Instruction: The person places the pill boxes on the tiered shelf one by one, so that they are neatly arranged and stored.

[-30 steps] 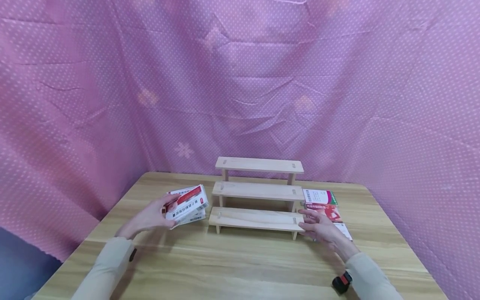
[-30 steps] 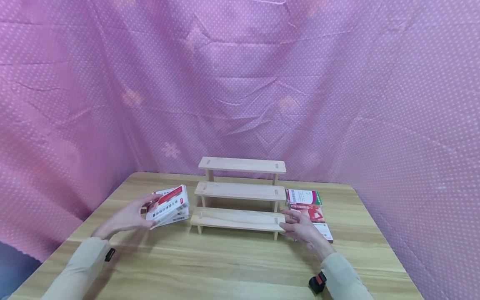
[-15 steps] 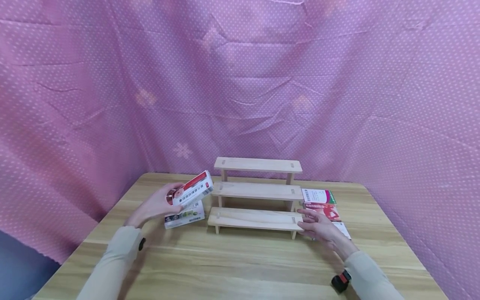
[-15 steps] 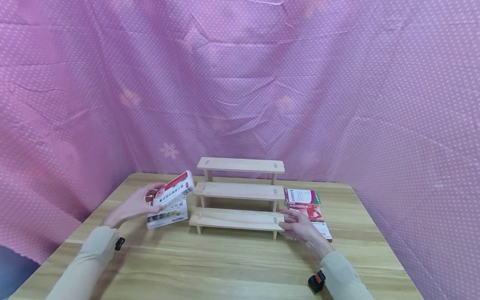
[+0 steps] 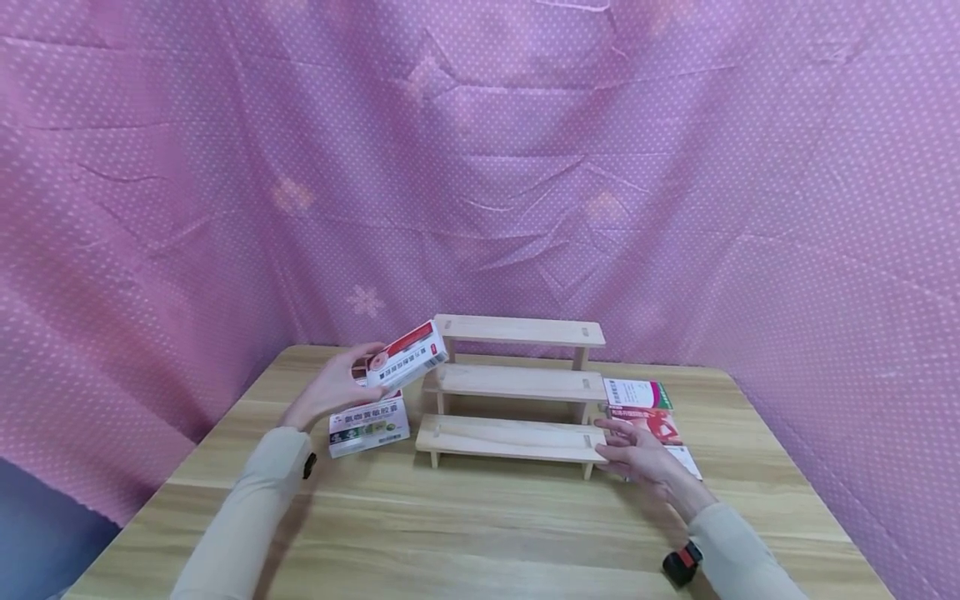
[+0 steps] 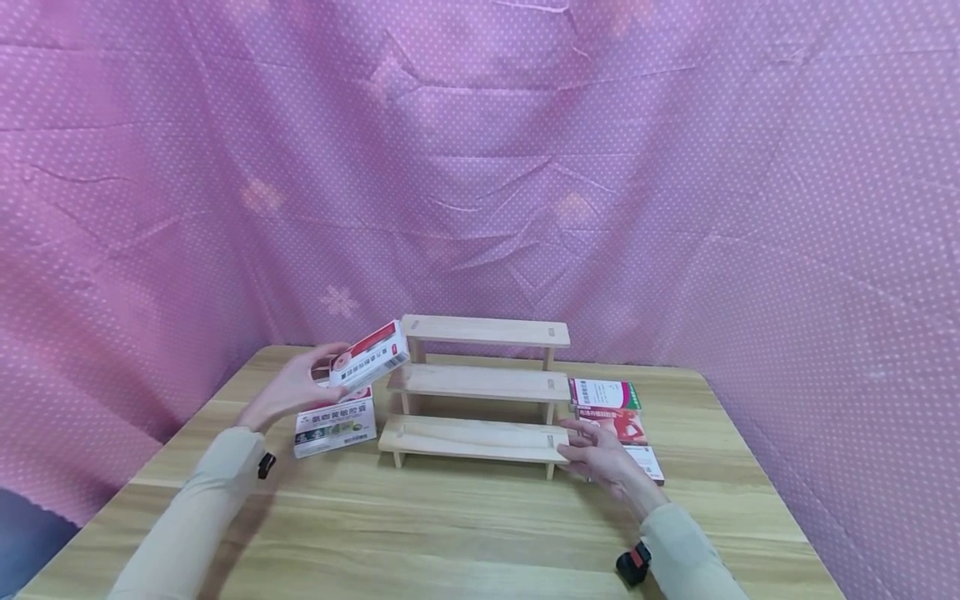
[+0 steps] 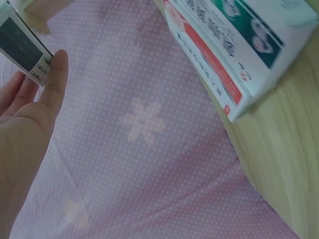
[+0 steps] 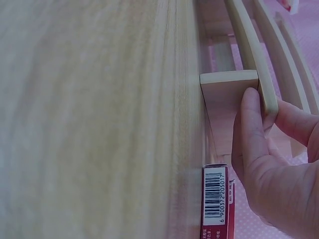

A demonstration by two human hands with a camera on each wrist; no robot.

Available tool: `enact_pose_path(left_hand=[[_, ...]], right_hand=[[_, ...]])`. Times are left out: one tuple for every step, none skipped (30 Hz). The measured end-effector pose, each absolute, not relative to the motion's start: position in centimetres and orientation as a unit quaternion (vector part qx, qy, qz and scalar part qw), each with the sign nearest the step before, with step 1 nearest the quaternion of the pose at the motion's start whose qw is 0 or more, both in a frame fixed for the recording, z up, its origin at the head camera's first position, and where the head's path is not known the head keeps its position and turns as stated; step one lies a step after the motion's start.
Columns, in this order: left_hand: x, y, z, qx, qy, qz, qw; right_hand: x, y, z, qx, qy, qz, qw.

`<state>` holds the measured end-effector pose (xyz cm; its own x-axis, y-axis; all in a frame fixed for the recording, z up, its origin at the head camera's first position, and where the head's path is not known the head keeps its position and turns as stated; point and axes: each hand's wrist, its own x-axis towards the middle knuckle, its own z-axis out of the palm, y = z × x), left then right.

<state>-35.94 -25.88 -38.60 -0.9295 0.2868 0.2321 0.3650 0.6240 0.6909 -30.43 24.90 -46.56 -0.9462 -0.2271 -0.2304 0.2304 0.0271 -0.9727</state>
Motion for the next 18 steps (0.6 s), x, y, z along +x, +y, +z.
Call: enact_pose_path(left_hand=[[-36.1, -25.7, -38.5, -0.181, -0.900, -0.394, 0.050], [-36.2, -25.5, -38.3, -0.181, -0.898, -0.397, 0.049], [-36.3, -25.4, -38.2, -0.183, -0.898, -0.398, 0.050], [-36.5, -25.2, -38.1, -0.187, -0.895, -0.402, 0.050], [-36.6, -25.0, -38.0, -0.189, -0.892, -0.407, 0.050], [-36.7, -24.8, -37.8, -0.191, -0.890, -0.410, 0.050], [-36.8, -24.7, -37.7, -0.192, -0.889, -0.412, 0.052], [-37.0, -24.5, -37.6, -0.194, -0.886, -0.417, 0.052], [-37.1, -24.3, -37.5, -0.195, -0.885, -0.419, 0.053], [-37.2, -24.1, -37.5, -0.195, -0.884, -0.422, 0.053], [-37.3, -24.0, -37.4, -0.195, -0.885, -0.419, 0.055], [-37.4, -23.8, -37.3, -0.194, -0.887, -0.415, 0.058], [-37.5, -23.7, -37.3, -0.192, -0.889, -0.412, 0.061], [-37.6, -23.6, -37.2, -0.191, -0.889, -0.412, 0.063], [-37.8, -23.5, -37.2, -0.189, -0.892, -0.406, 0.066], [-37.9, -23.3, -37.2, -0.187, -0.893, -0.403, 0.068], [-38.0, -23.2, -37.1, -0.184, -0.895, -0.399, 0.071], [-38.1, -23.1, -37.1, -0.183, -0.895, -0.400, 0.073]], right_hand=[[-30.4, 24.9, -46.6, 0.000, 0.697, -0.698, 0.165], [-30.4, 25.0, -46.6, 0.001, 0.696, -0.699, 0.165], [-30.4, 25.0, -46.7, 0.004, 0.694, -0.701, 0.164], [-30.4, 24.9, -46.7, 0.004, 0.694, -0.702, 0.163], [-30.5, 24.9, -46.7, 0.007, 0.692, -0.703, 0.161], [-30.5, 25.0, -46.7, 0.002, 0.694, -0.702, 0.162], [-30.5, 25.0, -46.8, 0.004, 0.694, -0.701, 0.162], [-30.4, 25.0, -46.8, 0.004, 0.694, -0.701, 0.161], [-30.4, 25.0, -46.8, 0.005, 0.694, -0.702, 0.161], [-30.4, 25.0, -46.8, 0.006, 0.694, -0.702, 0.161], [-30.4, 25.0, -46.8, 0.006, 0.695, -0.700, 0.162], [-30.4, 25.0, -46.8, 0.007, 0.696, -0.700, 0.162], [-30.3, 24.9, -46.8, 0.013, 0.695, -0.701, 0.160], [-30.3, 24.9, -46.7, 0.014, 0.695, -0.701, 0.159], [-30.3, 24.9, -46.7, 0.015, 0.695, -0.701, 0.159], [-30.3, 24.9, -46.6, 0.012, 0.696, -0.700, 0.159], [-30.3, 24.9, -46.6, 0.014, 0.695, -0.701, 0.158], [-30.3, 24.8, -46.6, 0.012, 0.696, -0.700, 0.159]])
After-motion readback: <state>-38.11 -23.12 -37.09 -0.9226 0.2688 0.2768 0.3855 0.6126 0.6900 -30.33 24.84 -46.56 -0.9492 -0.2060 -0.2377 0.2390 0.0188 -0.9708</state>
